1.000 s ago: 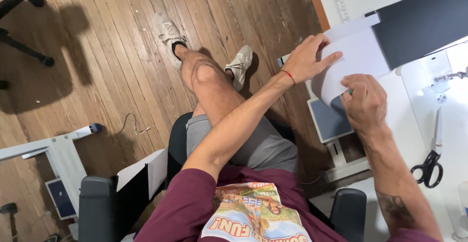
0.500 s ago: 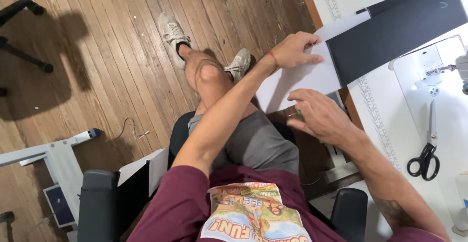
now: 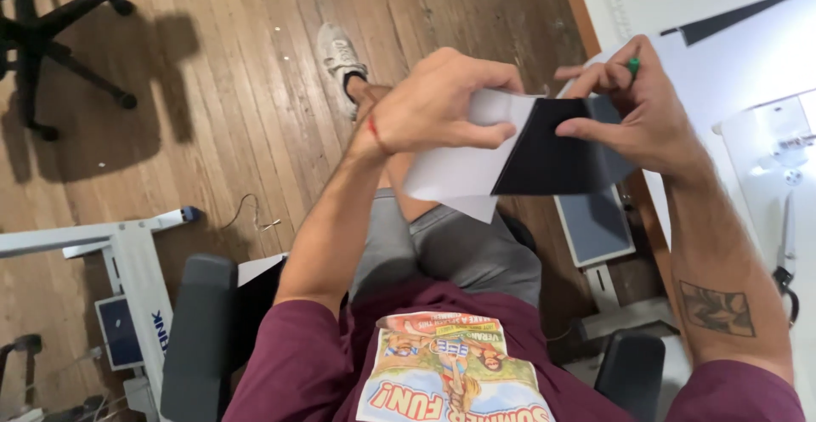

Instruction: Applying adhesive backing to leather strips for assembly.

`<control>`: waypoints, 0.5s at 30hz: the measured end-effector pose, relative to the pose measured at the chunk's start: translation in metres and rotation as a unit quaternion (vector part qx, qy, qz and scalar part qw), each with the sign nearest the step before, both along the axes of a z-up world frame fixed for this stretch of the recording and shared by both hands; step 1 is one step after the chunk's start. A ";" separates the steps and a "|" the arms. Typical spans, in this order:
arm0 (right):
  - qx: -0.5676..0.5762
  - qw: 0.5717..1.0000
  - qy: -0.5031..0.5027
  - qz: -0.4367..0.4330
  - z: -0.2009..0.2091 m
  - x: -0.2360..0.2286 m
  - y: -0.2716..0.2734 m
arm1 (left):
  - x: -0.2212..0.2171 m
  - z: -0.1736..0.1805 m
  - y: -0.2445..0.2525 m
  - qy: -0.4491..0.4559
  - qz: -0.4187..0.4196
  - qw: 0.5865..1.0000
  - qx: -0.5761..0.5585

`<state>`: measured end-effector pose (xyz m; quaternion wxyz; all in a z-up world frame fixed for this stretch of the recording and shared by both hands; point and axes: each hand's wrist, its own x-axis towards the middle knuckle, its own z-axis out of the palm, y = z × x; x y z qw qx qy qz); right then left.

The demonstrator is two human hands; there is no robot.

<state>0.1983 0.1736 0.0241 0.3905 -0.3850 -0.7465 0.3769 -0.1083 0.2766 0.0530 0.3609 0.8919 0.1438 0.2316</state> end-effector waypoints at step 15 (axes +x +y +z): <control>-0.098 0.940 0.322 -0.052 0.040 0.021 -0.019 | -0.176 -0.002 -0.031 -0.027 0.121 0.981 -0.149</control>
